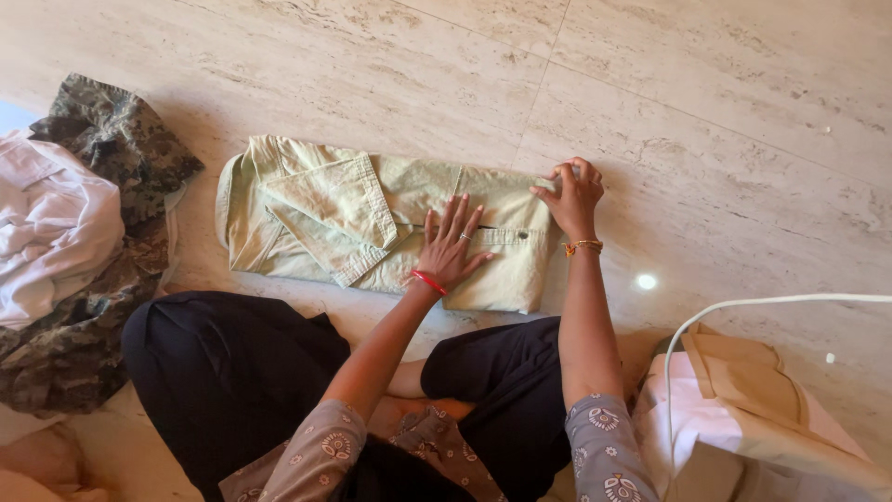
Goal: The person sits on the floor and folds a light green shirt by hand. They button the shirt, fold the sleeves and sides, and then fold the bottom up to create a neat bundle. Finally, they place the folded shirt into a white laundry bag.
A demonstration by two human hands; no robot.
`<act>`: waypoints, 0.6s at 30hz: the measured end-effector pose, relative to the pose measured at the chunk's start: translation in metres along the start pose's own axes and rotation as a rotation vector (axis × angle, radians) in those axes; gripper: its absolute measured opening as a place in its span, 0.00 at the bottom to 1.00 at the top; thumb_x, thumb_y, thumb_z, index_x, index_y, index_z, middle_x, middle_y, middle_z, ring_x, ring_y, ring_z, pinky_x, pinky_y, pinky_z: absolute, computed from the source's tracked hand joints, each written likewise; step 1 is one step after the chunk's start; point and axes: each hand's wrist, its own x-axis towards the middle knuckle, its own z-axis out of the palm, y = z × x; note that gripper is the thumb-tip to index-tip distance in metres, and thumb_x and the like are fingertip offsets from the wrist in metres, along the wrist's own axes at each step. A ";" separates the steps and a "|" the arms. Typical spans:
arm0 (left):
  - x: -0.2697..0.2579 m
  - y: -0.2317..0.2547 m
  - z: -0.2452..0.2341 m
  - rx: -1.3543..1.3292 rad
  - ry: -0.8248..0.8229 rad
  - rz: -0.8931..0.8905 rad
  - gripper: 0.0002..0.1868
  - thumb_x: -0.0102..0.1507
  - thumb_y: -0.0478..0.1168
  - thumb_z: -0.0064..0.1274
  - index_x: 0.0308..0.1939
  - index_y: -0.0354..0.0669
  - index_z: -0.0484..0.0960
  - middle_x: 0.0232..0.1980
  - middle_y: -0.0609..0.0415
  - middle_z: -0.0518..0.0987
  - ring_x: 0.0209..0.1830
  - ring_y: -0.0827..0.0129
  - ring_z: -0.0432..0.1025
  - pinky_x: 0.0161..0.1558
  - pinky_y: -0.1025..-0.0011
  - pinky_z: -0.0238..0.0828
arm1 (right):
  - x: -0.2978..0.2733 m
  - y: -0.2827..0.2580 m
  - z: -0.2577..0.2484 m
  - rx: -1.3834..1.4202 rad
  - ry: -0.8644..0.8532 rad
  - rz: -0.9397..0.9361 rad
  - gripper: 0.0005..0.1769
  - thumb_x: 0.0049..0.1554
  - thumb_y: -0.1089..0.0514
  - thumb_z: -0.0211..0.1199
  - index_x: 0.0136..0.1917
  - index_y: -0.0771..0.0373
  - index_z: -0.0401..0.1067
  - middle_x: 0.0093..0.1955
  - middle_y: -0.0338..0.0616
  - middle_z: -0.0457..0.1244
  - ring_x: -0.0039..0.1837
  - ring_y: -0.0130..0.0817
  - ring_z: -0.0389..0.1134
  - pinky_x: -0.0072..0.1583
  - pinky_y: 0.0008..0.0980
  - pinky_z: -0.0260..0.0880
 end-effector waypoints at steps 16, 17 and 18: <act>-0.012 -0.013 -0.001 -0.202 0.280 -0.008 0.46 0.70 0.62 0.44 0.83 0.44 0.43 0.86 0.45 0.43 0.87 0.53 0.38 0.81 0.47 0.33 | -0.059 -0.072 -0.011 -0.206 -0.284 0.038 0.45 0.64 0.26 0.48 0.86 0.39 0.41 0.89 0.53 0.24 0.86 0.66 0.21 0.74 0.80 0.27; -0.015 -0.014 0.002 -0.239 0.274 -0.016 0.46 0.71 0.62 0.43 0.83 0.43 0.43 0.86 0.44 0.43 0.86 0.52 0.38 0.81 0.48 0.33 | -0.066 -0.071 -0.015 -0.203 -0.281 0.048 0.45 0.63 0.26 0.48 0.86 0.40 0.41 0.88 0.54 0.24 0.86 0.67 0.21 0.74 0.81 0.27; -0.016 -0.014 0.005 -0.220 0.260 -0.018 0.46 0.70 0.62 0.43 0.83 0.43 0.43 0.86 0.44 0.43 0.86 0.52 0.38 0.81 0.47 0.33 | -0.071 -0.071 -0.017 -0.169 -0.274 0.066 0.47 0.63 0.24 0.48 0.86 0.40 0.39 0.88 0.54 0.23 0.86 0.67 0.21 0.74 0.81 0.27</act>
